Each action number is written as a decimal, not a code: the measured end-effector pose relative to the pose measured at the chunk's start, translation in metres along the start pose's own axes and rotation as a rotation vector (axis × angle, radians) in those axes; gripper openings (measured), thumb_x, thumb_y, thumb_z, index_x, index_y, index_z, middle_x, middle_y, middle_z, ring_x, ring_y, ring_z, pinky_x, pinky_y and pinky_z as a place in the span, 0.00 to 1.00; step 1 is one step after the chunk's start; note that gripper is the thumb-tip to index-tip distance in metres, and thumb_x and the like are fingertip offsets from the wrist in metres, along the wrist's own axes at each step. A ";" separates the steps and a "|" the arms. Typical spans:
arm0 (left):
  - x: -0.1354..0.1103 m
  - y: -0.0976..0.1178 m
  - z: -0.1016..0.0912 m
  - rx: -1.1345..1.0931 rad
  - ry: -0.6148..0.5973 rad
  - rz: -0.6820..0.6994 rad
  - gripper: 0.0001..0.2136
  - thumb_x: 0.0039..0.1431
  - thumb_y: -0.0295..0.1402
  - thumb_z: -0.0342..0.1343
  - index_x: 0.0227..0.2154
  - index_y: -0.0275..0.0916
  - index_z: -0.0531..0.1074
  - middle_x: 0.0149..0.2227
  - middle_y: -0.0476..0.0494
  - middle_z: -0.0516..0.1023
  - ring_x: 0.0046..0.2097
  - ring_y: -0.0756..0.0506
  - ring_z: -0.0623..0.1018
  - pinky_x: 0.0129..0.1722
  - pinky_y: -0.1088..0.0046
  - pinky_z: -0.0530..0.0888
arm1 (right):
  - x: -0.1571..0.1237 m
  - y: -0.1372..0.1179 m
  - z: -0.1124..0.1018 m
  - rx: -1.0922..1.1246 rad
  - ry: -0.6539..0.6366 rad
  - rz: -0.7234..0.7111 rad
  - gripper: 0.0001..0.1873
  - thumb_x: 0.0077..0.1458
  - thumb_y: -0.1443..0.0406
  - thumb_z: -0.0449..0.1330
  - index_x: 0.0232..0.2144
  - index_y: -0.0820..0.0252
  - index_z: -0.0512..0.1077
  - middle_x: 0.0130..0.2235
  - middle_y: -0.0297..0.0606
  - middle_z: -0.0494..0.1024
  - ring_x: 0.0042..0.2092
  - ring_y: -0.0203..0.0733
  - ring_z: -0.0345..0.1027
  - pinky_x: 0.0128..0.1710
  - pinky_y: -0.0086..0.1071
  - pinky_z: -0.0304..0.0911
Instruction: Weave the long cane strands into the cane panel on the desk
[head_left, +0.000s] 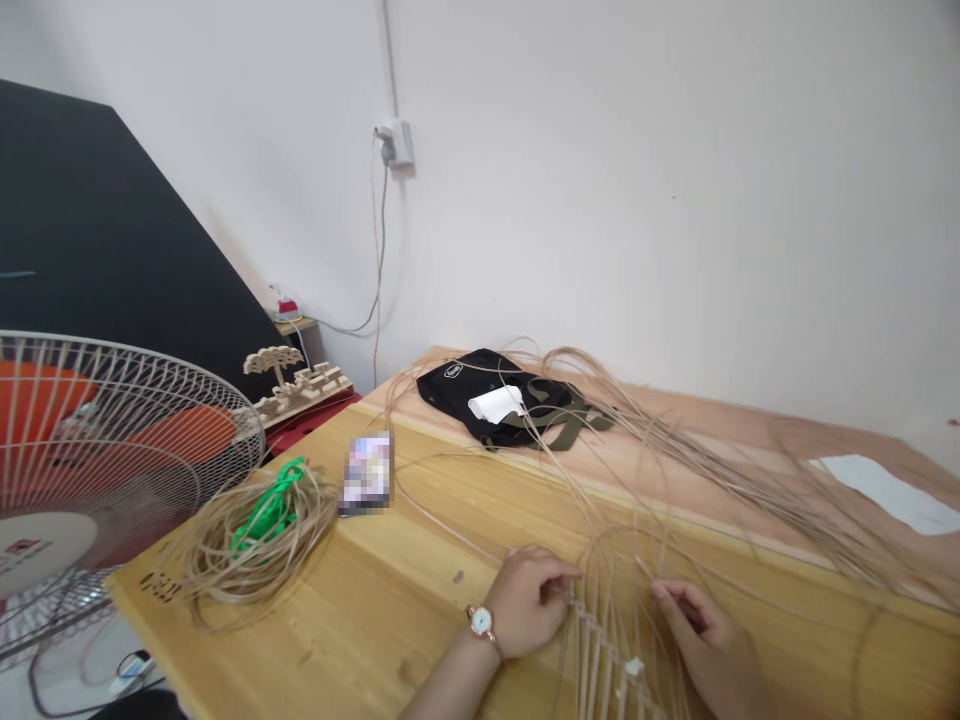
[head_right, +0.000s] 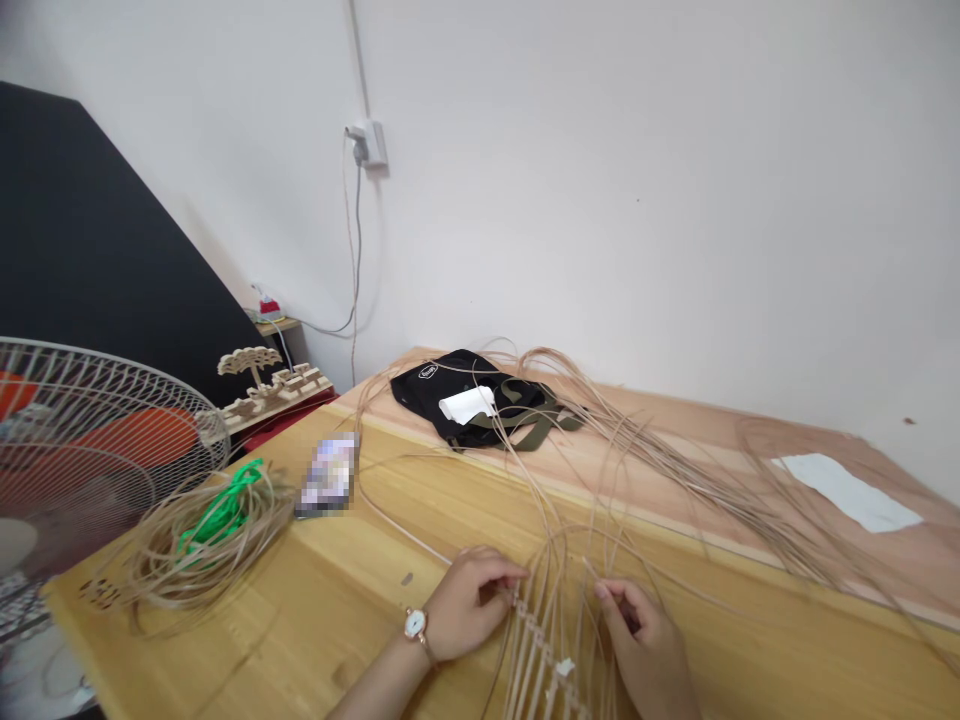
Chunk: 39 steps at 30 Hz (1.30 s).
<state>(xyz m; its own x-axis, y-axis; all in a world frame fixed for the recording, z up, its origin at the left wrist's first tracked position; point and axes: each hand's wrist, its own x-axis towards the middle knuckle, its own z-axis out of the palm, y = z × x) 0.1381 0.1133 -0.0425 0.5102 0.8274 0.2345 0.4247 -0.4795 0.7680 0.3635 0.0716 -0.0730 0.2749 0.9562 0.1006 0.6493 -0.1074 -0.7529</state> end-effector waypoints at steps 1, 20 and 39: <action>0.000 0.000 0.000 0.002 0.000 0.001 0.17 0.42 0.21 0.48 0.35 0.42 0.73 0.30 0.49 0.75 0.35 0.49 0.71 0.39 0.73 0.63 | 0.000 0.001 0.000 -0.003 0.000 -0.006 0.20 0.48 0.50 0.50 0.28 0.57 0.71 0.32 0.36 0.77 0.35 0.43 0.69 0.32 0.28 0.63; -0.001 -0.002 0.001 0.030 -0.029 0.000 0.17 0.42 0.22 0.47 0.36 0.42 0.72 0.31 0.48 0.74 0.36 0.48 0.70 0.40 0.71 0.62 | -0.001 -0.005 -0.001 -0.014 0.037 -0.009 0.19 0.46 0.49 0.51 0.27 0.56 0.72 0.31 0.34 0.78 0.34 0.43 0.70 0.31 0.27 0.64; -0.001 -0.003 0.001 0.034 -0.026 -0.001 0.16 0.45 0.23 0.47 0.36 0.42 0.72 0.32 0.49 0.75 0.35 0.49 0.70 0.40 0.72 0.63 | -0.001 -0.005 -0.002 -0.033 0.032 0.003 0.20 0.46 0.49 0.50 0.27 0.56 0.72 0.30 0.34 0.77 0.34 0.43 0.70 0.29 0.27 0.64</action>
<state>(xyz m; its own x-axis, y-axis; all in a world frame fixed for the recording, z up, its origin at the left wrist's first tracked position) 0.1375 0.1138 -0.0452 0.5287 0.8205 0.2175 0.4500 -0.4882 0.7478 0.3613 0.0707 -0.0683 0.2991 0.9467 0.1194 0.6710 -0.1197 -0.7317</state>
